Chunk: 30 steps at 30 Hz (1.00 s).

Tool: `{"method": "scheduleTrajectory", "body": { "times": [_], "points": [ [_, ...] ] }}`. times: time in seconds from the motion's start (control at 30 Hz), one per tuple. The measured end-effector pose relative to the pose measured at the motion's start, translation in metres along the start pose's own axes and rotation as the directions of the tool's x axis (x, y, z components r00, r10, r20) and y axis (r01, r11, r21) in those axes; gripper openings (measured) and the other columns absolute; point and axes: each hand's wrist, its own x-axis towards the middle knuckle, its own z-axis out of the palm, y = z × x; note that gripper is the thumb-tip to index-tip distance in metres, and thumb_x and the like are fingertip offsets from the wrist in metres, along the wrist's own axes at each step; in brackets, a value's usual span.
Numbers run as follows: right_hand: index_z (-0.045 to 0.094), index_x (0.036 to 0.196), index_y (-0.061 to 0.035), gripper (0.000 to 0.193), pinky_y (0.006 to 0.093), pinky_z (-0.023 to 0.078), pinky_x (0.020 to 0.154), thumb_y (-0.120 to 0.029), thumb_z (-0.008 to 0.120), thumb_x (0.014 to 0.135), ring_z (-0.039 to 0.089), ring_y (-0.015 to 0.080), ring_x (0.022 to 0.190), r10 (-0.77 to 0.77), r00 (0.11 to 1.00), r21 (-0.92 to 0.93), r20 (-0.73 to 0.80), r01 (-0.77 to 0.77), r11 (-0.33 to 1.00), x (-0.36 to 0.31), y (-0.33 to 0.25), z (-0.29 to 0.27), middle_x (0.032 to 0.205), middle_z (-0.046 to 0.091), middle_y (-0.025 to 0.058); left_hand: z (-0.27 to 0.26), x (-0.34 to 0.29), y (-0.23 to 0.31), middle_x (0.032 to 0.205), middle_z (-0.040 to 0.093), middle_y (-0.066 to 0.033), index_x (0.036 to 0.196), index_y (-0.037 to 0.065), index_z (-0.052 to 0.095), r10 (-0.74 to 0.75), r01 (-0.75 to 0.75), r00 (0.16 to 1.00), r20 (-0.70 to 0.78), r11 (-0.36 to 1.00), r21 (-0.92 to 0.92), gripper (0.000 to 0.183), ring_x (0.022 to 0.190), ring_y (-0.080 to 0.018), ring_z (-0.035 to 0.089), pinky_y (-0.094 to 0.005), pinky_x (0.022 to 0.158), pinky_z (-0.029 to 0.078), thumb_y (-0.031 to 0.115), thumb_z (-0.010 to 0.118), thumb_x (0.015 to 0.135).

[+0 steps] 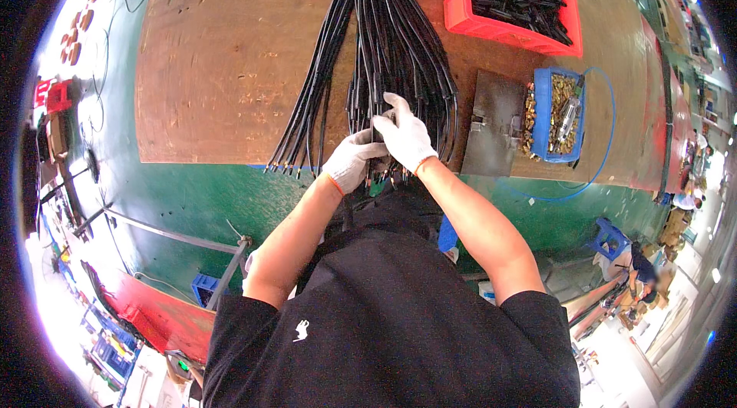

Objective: Assembling plastic components onto bundles of cables at a workstation.

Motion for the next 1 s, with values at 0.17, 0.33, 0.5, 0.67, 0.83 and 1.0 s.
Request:
{"method": "scheduleTrajectory", "body": {
  "times": [0.17,0.33,0.5,0.67,0.83,1.0],
  "points": [
    [0.05,0.153,-0.0081,0.059,0.0434,0.054,0.099,-0.03,0.057,0.098,0.072,0.0375,0.11,-0.061,0.996,0.062,0.061,0.057,0.996,-0.006,0.022,-0.007,0.116,0.075,0.0186,0.003,-0.002,-0.002,0.095,0.072,-0.0057,0.109,0.003,0.068,-0.016,0.014,0.999,0.05,0.999,0.047,0.017,0.078,-0.0143,0.067,-0.0286,0.07,0.054,0.002,0.073,0.092],
    [0.044,0.158,-0.008,0.06,0.0406,0.05,0.105,-0.018,0.057,0.101,0.067,0.0327,0.115,-0.256,0.951,-0.153,0.172,0.283,0.947,-0.005,0.041,-0.01,0.126,0.069,0.02,0.007,-0.004,-0.002,0.096,0.072,-0.0054,0.111,0.004,0.066,-0.031,0.031,0.999,0.04,1.0,0.005,0.018,0.078,-0.0138,0.067,-0.0286,0.07,0.053,0.007,0.074,0.095],
    [0.04,0.16,-0.0099,0.063,0.0412,0.05,0.104,-0.03,0.06,0.104,0.067,0.0333,0.115,-0.056,0.99,-0.043,0.132,0.062,0.997,-0.022,0.014,-0.018,0.122,0.068,0.0194,0.019,-0.013,0.004,0.096,0.07,-0.0039,0.109,0.004,0.066,-0.014,0.01,1.0,0.022,0.988,0.153,0.02,0.077,-0.0125,0.066,-0.0276,0.07,0.053,0.012,0.077,0.094],
    [0.038,0.161,-0.0093,0.07,0.0437,0.043,0.117,-0.037,0.062,0.101,0.056,0.0416,0.138,-0.171,0.984,-0.08,0.056,0.175,0.981,-0.025,0.024,-0.002,0.156,0.05,0.0265,0.018,-0.012,0.001,0.095,0.071,-0.0036,0.111,0.002,0.066,0.076,-0.05,0.995,-0.059,0.935,0.35,0.028,0.078,-0.0123,0.067,-0.0264,0.071,0.055,0.012,0.08,0.089],
    [0.065,0.136,0.0033,0.055,0.0339,0.052,0.102,-0.031,0.076,0.095,0.071,0.0217,0.111,-0.02,0.998,0.249,0.053,0.006,0.968,-0.022,0.043,-0.009,0.122,0.075,0.0161,0.028,-0.017,0.002,0.094,0.071,-0.0036,0.114,0.0,0.067,0.158,-0.138,0.986,-0.058,0.956,0.259,0.027,0.076,-0.0115,0.067,-0.0271,0.07,0.055,0.008,0.078,0.091],
    [0.069,0.131,0.0023,0.047,0.0352,0.052,0.102,-0.028,0.076,0.096,0.07,0.0229,0.115,-0.067,0.994,0.232,0.084,0.046,0.972,-0.04,0.057,-0.036,0.125,0.075,0.0166,0.032,-0.026,0.025,0.092,0.071,0.003,0.121,0.009,0.071,-0.05,0.086,0.996,-0.08,0.825,0.558,0.025,0.074,-0.0071,0.063,-0.0239,0.066,0.051,0.022,0.075,0.099]
  ]
}}
